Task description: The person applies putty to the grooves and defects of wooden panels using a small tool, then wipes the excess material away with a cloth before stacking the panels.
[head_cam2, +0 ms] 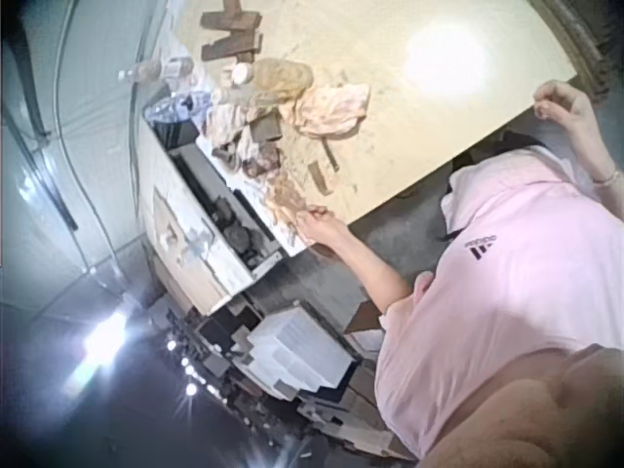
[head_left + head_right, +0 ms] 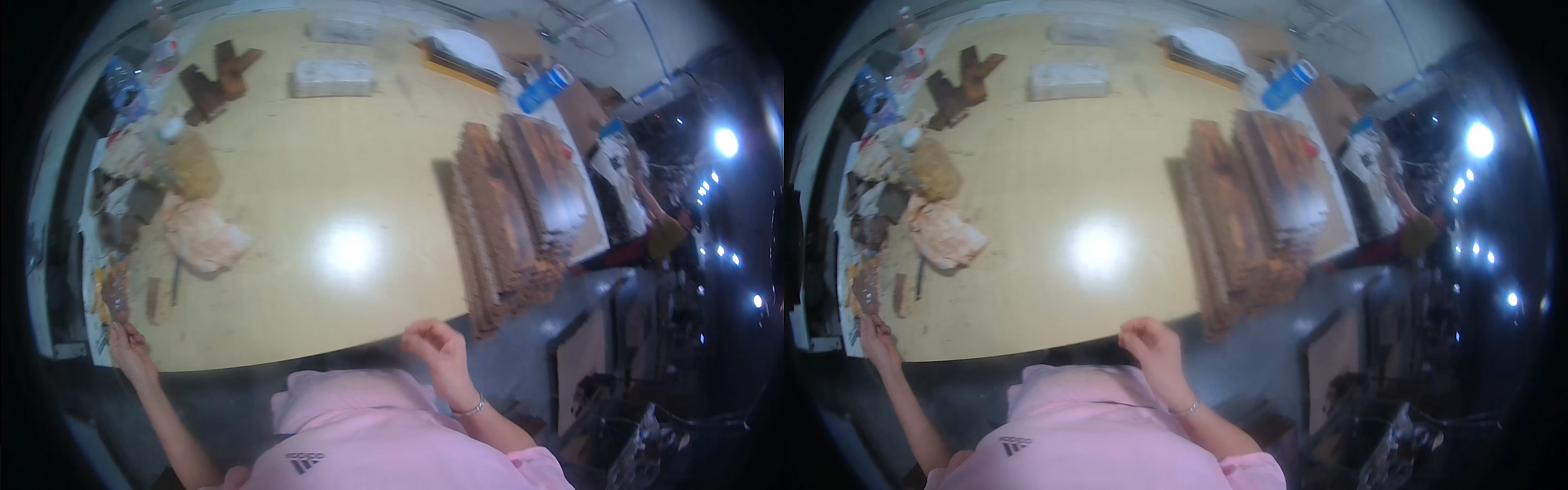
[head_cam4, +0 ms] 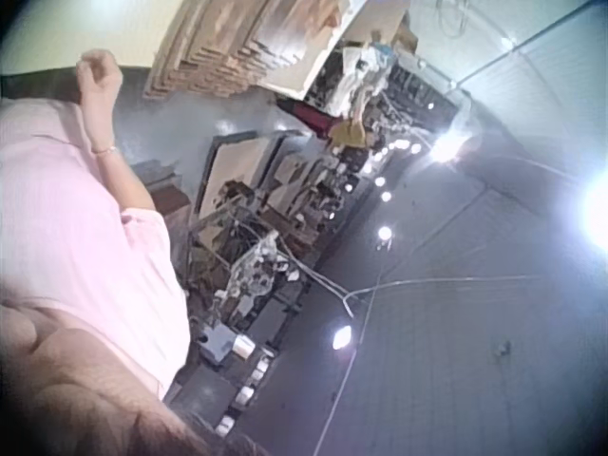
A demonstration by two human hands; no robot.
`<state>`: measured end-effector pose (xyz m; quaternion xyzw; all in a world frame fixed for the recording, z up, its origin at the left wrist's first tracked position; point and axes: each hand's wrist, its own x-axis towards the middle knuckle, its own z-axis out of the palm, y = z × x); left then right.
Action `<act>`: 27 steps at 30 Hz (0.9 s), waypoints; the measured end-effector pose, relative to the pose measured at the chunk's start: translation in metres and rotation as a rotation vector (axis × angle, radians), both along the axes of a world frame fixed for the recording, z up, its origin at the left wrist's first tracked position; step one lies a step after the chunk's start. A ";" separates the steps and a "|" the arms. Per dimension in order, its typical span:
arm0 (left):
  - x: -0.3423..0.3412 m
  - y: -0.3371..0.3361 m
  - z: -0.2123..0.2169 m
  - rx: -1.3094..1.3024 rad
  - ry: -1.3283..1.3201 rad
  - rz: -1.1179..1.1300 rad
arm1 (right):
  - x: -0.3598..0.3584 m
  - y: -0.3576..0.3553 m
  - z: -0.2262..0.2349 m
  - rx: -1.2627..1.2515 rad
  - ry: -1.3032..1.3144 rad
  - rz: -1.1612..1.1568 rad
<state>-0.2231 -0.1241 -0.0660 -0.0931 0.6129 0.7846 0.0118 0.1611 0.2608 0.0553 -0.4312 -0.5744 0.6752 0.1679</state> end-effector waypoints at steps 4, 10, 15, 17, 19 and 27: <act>0.078 0.092 0.027 0.126 -0.002 -0.274 | 0.051 0.070 0.026 0.507 0.063 -0.204; 0.273 0.242 0.062 0.150 -0.095 -0.629 | 0.125 0.163 0.016 0.720 0.069 -0.307; 0.415 0.313 0.038 0.051 -0.280 -0.909 | 0.165 0.188 -0.045 0.408 0.161 -0.156; 0.452 0.326 0.025 0.014 -0.340 -0.923 | 0.171 0.186 -0.063 0.309 0.183 -0.091; 0.479 0.337 0.019 -0.013 -0.324 -0.909 | 0.180 0.188 -0.083 0.279 0.178 -0.063; 0.541 0.343 0.002 -0.157 -0.379 -0.857 | 0.202 0.188 -0.136 0.446 0.051 0.188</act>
